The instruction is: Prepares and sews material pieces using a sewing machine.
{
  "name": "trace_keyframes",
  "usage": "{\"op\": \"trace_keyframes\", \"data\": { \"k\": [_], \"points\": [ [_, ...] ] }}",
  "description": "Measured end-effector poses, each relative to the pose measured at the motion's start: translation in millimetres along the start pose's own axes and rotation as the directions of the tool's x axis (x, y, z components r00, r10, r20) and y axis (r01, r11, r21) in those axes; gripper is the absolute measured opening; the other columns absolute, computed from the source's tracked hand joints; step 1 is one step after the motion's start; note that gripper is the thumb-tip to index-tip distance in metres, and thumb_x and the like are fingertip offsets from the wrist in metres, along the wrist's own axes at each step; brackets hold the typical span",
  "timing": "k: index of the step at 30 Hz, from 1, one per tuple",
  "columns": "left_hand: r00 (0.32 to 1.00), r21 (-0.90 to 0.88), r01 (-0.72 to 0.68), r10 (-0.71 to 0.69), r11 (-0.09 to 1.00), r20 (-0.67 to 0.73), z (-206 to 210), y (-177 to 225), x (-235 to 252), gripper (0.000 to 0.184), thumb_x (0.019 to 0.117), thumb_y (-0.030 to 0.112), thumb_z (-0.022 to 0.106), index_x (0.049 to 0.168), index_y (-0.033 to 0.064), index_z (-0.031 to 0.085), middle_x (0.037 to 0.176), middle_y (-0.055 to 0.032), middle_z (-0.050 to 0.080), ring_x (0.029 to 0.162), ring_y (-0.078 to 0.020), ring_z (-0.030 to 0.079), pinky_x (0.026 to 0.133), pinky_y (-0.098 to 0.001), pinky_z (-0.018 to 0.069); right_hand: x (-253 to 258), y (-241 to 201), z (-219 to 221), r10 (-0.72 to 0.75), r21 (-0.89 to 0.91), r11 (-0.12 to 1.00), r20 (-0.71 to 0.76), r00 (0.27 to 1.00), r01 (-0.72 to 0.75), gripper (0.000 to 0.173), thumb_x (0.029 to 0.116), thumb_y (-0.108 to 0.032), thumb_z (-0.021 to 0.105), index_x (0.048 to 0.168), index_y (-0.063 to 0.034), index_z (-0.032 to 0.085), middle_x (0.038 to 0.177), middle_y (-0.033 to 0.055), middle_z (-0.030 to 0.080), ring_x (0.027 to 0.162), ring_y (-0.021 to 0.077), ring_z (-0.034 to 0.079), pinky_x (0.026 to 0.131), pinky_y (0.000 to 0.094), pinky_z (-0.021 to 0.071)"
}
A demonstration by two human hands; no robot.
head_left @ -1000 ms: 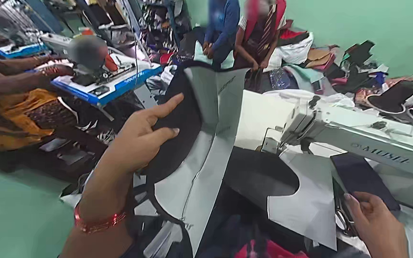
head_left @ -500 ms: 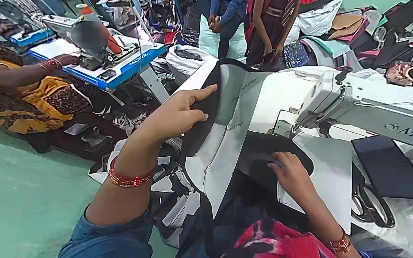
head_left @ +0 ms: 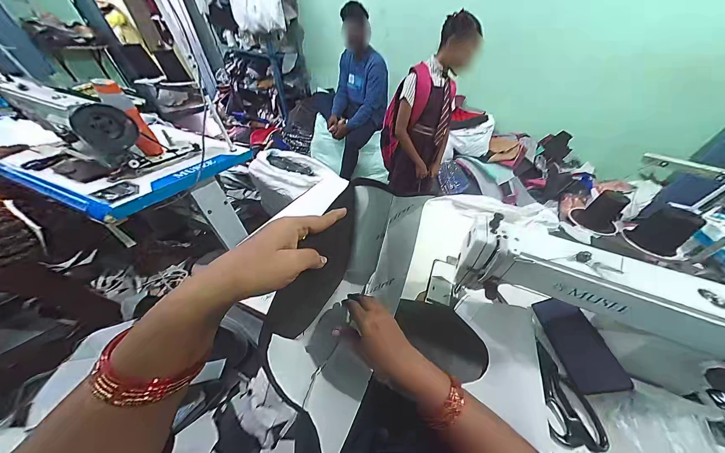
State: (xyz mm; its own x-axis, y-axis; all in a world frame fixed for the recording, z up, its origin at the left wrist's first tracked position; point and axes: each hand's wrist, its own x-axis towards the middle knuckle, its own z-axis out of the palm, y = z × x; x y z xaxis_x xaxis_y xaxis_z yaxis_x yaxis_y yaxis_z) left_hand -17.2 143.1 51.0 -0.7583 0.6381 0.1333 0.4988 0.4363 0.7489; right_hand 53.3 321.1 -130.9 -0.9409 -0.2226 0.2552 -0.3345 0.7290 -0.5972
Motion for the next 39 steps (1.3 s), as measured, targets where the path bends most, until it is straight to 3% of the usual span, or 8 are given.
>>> {"op": "trace_keyframes", "data": {
  "k": [5,12,17,19,22,24,29,39],
  "points": [
    [0.996,0.177,-0.035,0.019,0.984,0.091,5,-16,12,0.066,0.0929,-0.004,0.057,0.155,0.0182,0.047,0.143,-0.005,0.062,0.111,-0.0145,0.067,0.092,-0.0406,0.0545,17,46,53,0.216,-0.275,0.947,0.153,0.964,-0.168,0.09,0.1002,-0.066,0.042,0.162,-0.0032,0.025,0.169,0.0229,0.019,0.158,0.0397,0.013,0.125,0.0616,0.0101],
    [0.991,0.355,-0.072,0.028,0.932,0.128,16,-14,23,0.054,0.0955,-0.004,0.054,0.148,0.0101,0.055,0.145,-0.0123,0.059,0.129,-0.0288,0.06,0.106,-0.0536,0.0477,11,43,56,0.325,-0.377,0.888,0.111,0.939,-0.263,0.091,0.0946,-0.079,0.031,0.166,-0.0233,0.021,0.169,0.0275,0.008,0.155,0.0535,0.004,0.116,0.079,0.0019],
    [0.951,0.476,0.005,-0.151,0.879,0.27,30,14,25,0.059,0.1022,0.0,0.05,0.159,0.0073,0.036,0.159,-0.0183,0.042,0.144,-0.0346,0.045,0.116,-0.0537,0.037,17,38,45,0.375,-0.335,0.897,0.231,0.898,-0.289,0.091,0.096,-0.076,0.038,0.166,-0.0214,0.019,0.169,0.0283,-0.001,0.154,0.0546,-0.006,0.116,0.0788,-0.0034],
    [0.954,0.454,-0.036,-0.106,0.89,0.281,35,17,23,0.061,0.0996,-0.002,0.051,0.158,0.0026,0.035,0.161,-0.0201,0.04,0.147,-0.0344,0.042,0.119,-0.0505,0.0338,15,44,34,0.33,-0.145,0.941,0.212,0.92,-0.305,0.084,0.0993,-0.062,0.053,0.164,-0.0156,0.025,0.17,0.026,0.011,0.156,0.0507,0.002,0.119,0.074,0.0],
    [0.962,0.411,-0.054,-0.063,0.91,0.267,38,17,24,0.06,0.0977,-0.004,0.05,0.156,0.0009,0.039,0.157,-0.0198,0.045,0.145,-0.0319,0.044,0.119,-0.0473,0.0342,6,64,6,0.274,0.215,0.945,-0.105,0.956,-0.247,0.058,0.097,-0.027,0.071,0.143,0.0021,0.052,0.143,0.0289,0.053,0.13,0.0442,0.054,0.107,0.0608,0.0447],
    [0.966,0.385,-0.024,-0.078,0.923,0.246,39,18,24,0.058,0.0984,-0.005,0.05,0.156,0.0004,0.04,0.157,-0.0186,0.045,0.144,-0.03,0.046,0.118,-0.0454,0.0357,3,80,-20,0.388,0.235,0.911,-0.21,0.897,-0.339,0.047,0.0975,-0.016,0.068,0.135,0.0068,0.053,0.128,0.0306,0.059,0.115,0.045,0.061,0.096,0.0601,0.0502],
    [0.972,0.399,-0.016,-0.08,0.917,0.221,36,18,28,0.059,0.0966,-0.007,0.05,0.155,-0.0001,0.041,0.156,-0.0181,0.047,0.143,-0.03,0.047,0.117,-0.0454,0.0364,10,119,-53,0.682,0.114,0.731,-0.122,0.721,-0.673,0.057,0.0949,-0.028,0.074,0.139,0.0011,0.054,0.125,0.0252,0.066,0.124,0.0484,0.056,0.099,0.0696,0.0408],
    [0.989,0.424,0.01,-0.071,0.906,0.129,6,10,21,0.057,0.0942,-0.006,0.055,0.15,0.0055,0.051,0.144,-0.0177,0.06,0.131,-0.0293,0.059,0.108,-0.0508,0.0442,20,131,-35,0.482,0.094,0.875,-0.073,0.873,-0.475,0.021,0.098,-0.022,0.07,0.098,-0.0017,0.074,0.102,0.0201,0.069,0.112,0.0461,0.054,0.093,0.07,0.032]
  ]
}}
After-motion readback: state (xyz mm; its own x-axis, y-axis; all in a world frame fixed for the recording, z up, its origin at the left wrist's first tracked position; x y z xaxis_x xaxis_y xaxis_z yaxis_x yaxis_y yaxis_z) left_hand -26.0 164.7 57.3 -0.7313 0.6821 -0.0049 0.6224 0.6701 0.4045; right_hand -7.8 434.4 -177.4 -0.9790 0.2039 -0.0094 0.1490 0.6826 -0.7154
